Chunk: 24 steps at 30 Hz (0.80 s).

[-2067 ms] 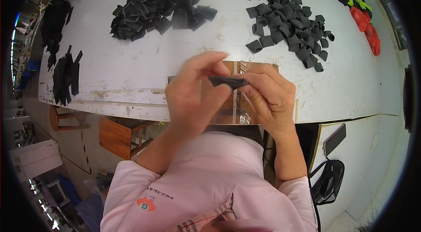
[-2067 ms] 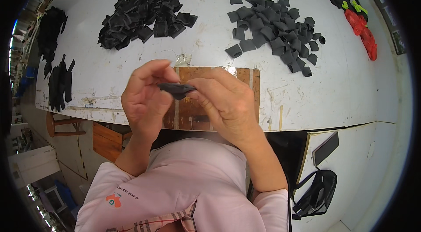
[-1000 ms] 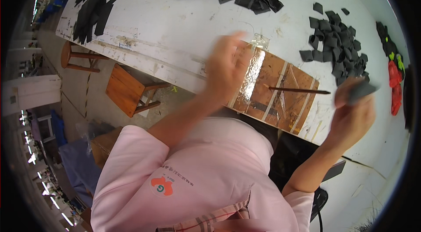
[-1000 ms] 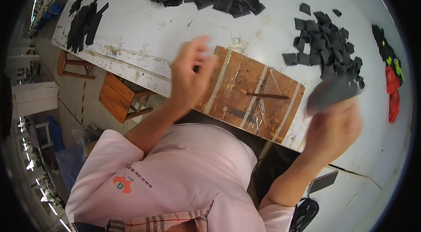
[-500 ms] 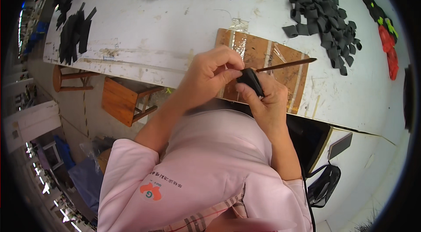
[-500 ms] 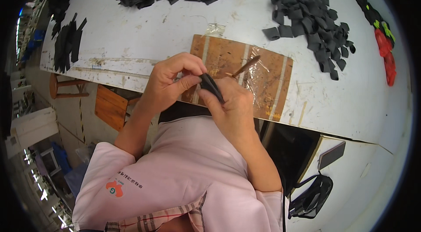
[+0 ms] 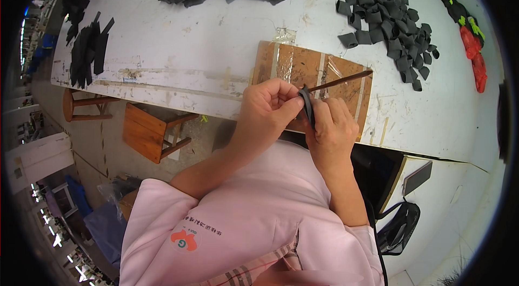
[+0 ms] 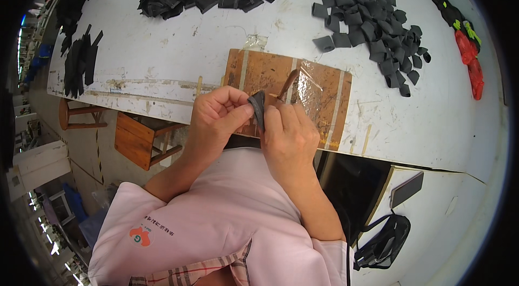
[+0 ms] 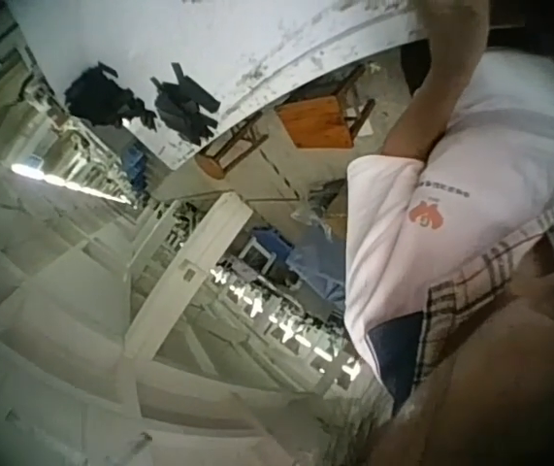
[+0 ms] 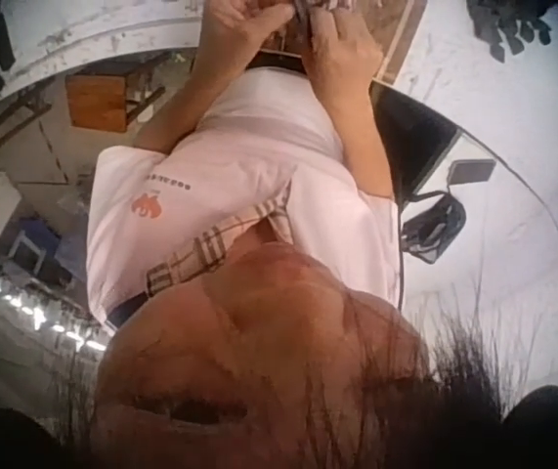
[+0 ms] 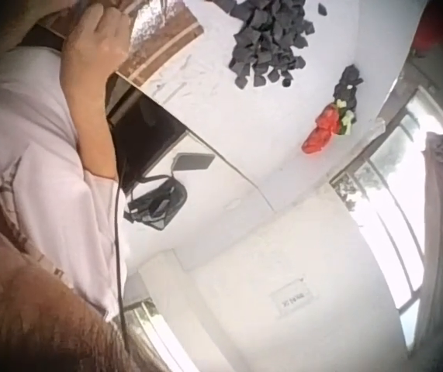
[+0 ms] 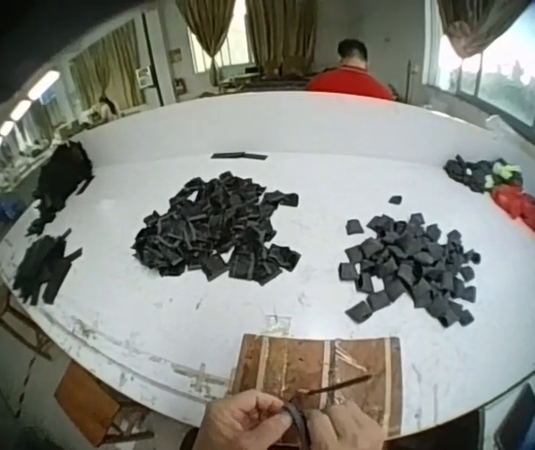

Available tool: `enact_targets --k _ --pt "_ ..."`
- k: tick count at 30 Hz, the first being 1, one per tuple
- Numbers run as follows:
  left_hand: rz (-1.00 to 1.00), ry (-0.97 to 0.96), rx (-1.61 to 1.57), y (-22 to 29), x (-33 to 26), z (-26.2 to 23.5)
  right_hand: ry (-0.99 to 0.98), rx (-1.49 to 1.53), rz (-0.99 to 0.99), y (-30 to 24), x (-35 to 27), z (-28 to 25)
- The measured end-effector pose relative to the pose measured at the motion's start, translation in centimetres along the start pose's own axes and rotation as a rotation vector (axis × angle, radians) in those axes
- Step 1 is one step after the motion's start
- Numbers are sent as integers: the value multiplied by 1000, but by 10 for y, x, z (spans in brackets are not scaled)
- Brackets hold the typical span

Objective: Gluing and assembling small black rubber or foam components on a workshop table.

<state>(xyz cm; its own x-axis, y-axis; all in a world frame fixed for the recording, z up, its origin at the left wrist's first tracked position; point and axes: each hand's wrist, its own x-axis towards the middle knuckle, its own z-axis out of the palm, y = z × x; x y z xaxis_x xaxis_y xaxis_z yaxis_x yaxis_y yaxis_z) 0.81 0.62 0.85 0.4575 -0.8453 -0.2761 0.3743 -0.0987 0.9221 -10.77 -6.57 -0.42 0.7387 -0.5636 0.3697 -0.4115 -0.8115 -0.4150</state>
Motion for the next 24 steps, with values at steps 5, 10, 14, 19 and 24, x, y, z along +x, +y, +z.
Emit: enact_targets --k 5,10,14,19,24 --pt "173 -19 262 -3 -2 1 24 403 159 1 0 -17" --pt "490 9 551 -9 -2 9 156 302 56 -2 3 -13" --pt "614 258 589 -21 1 14 181 69 -3 -4 6 -2" --pt "-170 -54 -416 8 11 8 176 618 403 9 2 -3" --pt "244 14 160 8 3 20 -21 1846 760 16 5 -19"
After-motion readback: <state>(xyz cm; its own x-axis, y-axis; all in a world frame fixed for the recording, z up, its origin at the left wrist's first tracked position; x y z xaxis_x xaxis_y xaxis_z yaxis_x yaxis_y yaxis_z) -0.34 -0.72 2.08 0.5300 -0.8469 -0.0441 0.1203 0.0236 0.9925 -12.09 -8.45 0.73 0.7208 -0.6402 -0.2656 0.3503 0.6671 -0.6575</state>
